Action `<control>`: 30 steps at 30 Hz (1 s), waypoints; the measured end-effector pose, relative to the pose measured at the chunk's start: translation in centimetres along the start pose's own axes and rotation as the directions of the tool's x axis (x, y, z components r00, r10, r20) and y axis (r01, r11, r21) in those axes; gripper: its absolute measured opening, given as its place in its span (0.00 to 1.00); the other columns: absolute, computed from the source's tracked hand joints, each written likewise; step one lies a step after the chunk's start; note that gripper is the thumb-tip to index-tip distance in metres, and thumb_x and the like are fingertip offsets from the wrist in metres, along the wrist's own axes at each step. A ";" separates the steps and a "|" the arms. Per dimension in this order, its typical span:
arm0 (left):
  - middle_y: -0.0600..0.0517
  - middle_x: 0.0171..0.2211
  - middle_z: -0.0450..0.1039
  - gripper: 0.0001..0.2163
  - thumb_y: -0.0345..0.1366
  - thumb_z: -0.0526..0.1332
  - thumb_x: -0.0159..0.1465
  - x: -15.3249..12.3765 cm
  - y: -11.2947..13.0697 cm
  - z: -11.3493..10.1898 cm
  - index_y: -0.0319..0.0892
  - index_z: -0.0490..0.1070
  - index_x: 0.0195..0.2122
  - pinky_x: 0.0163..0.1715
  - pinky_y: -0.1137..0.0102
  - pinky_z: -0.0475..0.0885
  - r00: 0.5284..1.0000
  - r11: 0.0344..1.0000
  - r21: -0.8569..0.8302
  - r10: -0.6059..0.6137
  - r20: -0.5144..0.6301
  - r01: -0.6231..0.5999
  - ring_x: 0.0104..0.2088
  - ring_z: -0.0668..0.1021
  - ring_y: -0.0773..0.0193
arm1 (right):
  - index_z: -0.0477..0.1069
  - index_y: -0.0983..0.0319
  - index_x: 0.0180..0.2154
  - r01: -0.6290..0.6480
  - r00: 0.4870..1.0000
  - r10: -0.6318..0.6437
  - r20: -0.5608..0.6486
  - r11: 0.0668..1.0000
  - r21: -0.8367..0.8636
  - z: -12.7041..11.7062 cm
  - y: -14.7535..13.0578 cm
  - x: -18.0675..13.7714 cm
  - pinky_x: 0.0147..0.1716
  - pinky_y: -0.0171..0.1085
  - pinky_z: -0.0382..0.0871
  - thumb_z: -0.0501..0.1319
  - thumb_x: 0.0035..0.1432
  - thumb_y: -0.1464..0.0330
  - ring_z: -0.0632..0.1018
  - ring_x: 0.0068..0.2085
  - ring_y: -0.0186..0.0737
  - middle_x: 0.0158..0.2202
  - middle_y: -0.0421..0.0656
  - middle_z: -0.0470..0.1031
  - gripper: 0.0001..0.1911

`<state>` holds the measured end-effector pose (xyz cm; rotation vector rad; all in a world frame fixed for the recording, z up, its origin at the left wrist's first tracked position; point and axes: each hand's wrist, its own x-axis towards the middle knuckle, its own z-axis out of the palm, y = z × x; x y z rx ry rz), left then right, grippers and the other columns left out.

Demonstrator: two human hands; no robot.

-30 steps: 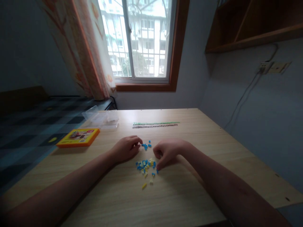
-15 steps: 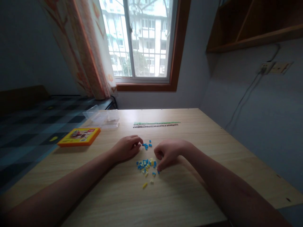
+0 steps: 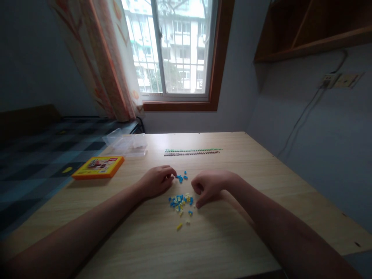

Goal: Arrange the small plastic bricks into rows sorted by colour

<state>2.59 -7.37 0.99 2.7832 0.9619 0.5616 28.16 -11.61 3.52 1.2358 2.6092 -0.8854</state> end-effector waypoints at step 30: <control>0.52 0.34 0.75 0.09 0.33 0.57 0.60 0.0 0.1 0.0 0.44 0.75 0.39 0.32 0.72 0.67 1.000 1.000 -0.003 -0.004 0.009 0.004 0.30 0.75 0.66 | 0.67 0.62 0.27 -0.140 0.985 0.132 -0.109 0.988 -0.071 0.2 -0.1 -0.1 0.24 0.35 0.47 0.60 0.49 0.39 0.62 0.24 0.32 0.22 0.38 0.66 0.30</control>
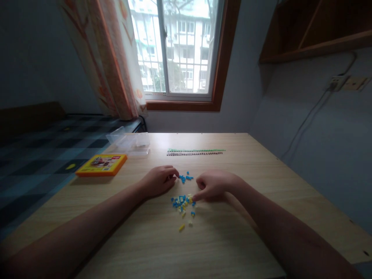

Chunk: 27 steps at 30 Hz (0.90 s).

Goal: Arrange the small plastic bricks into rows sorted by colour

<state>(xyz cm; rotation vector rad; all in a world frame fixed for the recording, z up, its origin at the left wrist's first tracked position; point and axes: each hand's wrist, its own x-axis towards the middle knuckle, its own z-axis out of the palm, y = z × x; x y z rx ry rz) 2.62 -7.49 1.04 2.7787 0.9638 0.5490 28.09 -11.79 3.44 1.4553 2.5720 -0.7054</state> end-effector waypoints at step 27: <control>0.52 0.34 0.75 0.09 0.33 0.57 0.61 0.0 0.0 -0.1 0.44 0.75 0.39 0.31 0.73 0.67 1.000 1.000 0.025 0.012 0.014 -0.013 0.31 0.75 0.66 | 0.67 0.62 0.29 -0.036 0.994 0.027 0.106 0.996 0.087 -0.6 1.0 -0.2 0.23 0.32 0.52 0.64 0.51 0.53 0.65 0.27 0.32 0.26 0.38 0.68 0.19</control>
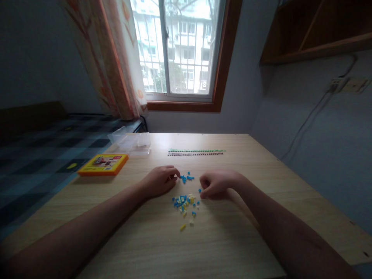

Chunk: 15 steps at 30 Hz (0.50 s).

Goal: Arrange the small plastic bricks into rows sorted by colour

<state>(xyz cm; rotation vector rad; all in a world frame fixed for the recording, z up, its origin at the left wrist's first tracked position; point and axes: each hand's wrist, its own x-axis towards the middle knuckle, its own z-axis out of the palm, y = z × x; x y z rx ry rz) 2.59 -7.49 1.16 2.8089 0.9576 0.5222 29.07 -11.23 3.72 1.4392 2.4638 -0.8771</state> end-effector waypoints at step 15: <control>0.53 0.35 0.76 0.09 0.34 0.56 0.61 -0.1 0.0 0.1 0.45 0.76 0.39 0.32 0.73 0.66 1.000 1.000 0.015 0.000 -0.010 0.001 0.31 0.75 0.66 | 0.70 0.63 0.28 -0.016 0.989 0.008 -0.148 0.998 -0.059 0.8 0.3 0.8 0.24 0.33 0.50 0.59 0.58 0.57 0.65 0.26 0.32 0.25 0.39 0.70 0.15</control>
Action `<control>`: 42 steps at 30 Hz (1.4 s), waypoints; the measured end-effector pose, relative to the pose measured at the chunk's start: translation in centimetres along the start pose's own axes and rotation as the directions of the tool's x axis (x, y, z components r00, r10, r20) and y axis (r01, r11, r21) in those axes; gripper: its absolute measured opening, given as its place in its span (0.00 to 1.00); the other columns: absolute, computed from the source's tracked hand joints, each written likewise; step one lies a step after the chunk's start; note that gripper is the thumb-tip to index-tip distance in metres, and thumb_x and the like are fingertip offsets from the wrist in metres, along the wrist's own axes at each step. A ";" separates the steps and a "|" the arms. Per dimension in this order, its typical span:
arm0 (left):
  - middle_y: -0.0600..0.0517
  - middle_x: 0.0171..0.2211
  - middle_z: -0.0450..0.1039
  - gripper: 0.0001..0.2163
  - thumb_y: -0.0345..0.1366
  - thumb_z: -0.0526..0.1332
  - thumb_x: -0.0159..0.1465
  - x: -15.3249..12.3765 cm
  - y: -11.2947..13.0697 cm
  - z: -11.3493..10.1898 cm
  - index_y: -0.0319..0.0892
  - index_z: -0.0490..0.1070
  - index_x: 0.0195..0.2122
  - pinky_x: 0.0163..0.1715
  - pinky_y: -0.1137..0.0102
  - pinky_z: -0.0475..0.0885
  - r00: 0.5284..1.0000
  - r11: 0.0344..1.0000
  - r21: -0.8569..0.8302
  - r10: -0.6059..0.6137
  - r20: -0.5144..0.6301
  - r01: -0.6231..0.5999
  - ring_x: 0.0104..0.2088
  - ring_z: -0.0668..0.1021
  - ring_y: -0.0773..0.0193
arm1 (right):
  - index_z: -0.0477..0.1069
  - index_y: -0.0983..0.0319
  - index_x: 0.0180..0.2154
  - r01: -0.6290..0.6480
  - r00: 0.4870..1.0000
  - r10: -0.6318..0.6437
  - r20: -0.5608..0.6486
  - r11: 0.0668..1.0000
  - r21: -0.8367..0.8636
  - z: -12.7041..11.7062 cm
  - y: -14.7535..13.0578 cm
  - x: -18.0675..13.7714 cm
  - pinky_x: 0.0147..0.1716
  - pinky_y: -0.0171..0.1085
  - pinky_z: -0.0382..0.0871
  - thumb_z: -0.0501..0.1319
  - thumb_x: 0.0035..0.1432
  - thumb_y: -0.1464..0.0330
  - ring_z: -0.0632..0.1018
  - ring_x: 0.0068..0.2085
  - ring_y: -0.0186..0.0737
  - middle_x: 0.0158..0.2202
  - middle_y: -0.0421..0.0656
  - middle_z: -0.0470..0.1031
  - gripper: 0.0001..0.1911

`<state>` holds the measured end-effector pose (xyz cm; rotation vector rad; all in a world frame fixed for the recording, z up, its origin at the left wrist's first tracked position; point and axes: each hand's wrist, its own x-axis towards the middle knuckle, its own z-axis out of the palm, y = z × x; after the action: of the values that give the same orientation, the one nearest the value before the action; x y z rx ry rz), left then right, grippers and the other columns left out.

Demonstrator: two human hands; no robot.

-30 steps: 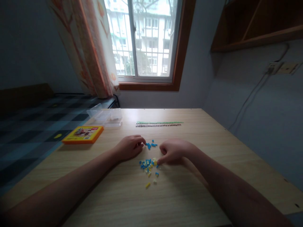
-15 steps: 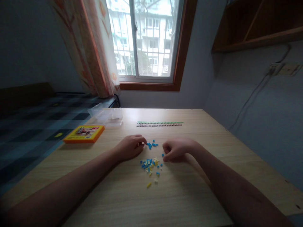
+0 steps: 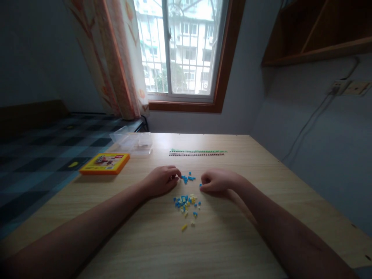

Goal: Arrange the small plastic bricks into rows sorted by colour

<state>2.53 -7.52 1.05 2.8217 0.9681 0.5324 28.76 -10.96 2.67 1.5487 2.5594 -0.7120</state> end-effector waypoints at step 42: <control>0.52 0.34 0.76 0.09 0.35 0.56 0.62 0.1 0.1 -0.2 0.45 0.75 0.38 0.32 0.72 0.67 1.000 1.000 0.011 0.001 0.030 -0.001 0.31 0.75 0.65 | 0.67 0.62 0.28 0.111 0.994 -0.111 -0.012 0.994 0.003 -0.2 0.3 -0.5 0.24 0.32 0.49 0.63 0.54 0.51 0.63 0.26 0.31 0.25 0.37 0.68 0.20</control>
<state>2.62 -7.52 1.27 2.8314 0.9671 0.4850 29.27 -11.21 2.89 1.4257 2.6717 -0.7200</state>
